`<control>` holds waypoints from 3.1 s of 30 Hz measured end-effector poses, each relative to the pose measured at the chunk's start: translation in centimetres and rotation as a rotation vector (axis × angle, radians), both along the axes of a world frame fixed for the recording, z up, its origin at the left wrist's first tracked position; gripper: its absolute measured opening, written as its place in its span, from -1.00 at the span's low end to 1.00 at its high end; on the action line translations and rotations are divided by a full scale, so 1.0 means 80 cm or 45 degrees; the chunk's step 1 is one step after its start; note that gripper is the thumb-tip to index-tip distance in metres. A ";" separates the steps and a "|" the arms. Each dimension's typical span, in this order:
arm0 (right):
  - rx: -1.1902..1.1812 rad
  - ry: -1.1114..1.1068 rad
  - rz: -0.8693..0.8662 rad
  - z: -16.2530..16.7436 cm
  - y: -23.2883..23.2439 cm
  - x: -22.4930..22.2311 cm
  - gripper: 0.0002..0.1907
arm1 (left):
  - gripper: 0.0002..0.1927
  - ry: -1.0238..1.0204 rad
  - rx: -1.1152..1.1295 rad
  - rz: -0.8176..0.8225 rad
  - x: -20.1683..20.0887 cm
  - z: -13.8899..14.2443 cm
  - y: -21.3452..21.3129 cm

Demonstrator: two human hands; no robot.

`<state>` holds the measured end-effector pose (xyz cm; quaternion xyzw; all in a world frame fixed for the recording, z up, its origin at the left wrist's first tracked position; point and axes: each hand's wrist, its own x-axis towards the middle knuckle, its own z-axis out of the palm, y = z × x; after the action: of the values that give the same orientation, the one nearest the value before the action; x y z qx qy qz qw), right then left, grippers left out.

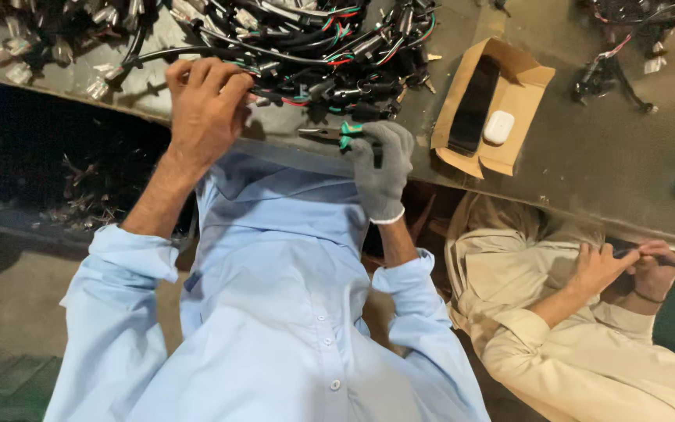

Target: The person sits at a workbench assembling wire harnesses. They pick up a cable, insert its wires into a connector housing, and use pliers to crimp or secure terminals, placing finished assemblies on the table with a pile of completed harnesses.

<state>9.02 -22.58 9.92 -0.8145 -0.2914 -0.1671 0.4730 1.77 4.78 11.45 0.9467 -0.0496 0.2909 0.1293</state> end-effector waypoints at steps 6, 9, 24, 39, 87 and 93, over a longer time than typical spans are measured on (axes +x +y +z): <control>0.001 -0.371 0.042 0.072 0.006 -0.054 -0.64 | -0.73 -0.103 0.012 -0.424 -0.030 0.080 -0.041; -0.151 -0.187 0.325 0.083 0.010 -0.057 -0.73 | -0.76 0.038 -0.016 -0.533 -0.042 0.083 -0.070; -0.288 0.767 0.650 0.046 -0.020 -0.061 -0.84 | -0.76 0.144 -1.752 -0.227 -0.080 0.009 -0.057; 0.138 1.132 0.636 0.003 -0.017 -0.066 -0.78 | -0.62 -0.094 -2.448 -0.372 -0.082 -0.003 -0.047; 0.181 0.492 0.186 -0.020 -0.018 -0.086 -0.67 | -0.63 0.801 -1.320 -0.640 -0.070 -0.069 -0.118; 0.011 0.485 0.389 -0.021 -0.035 -0.072 -0.72 | -0.60 0.924 -1.919 -0.796 -0.072 -0.090 -0.127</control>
<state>3.22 -25.42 8.22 -0.7757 -0.3160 0.0615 0.5428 -3.97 -5.35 4.22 0.5871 -0.0570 -0.1199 0.7985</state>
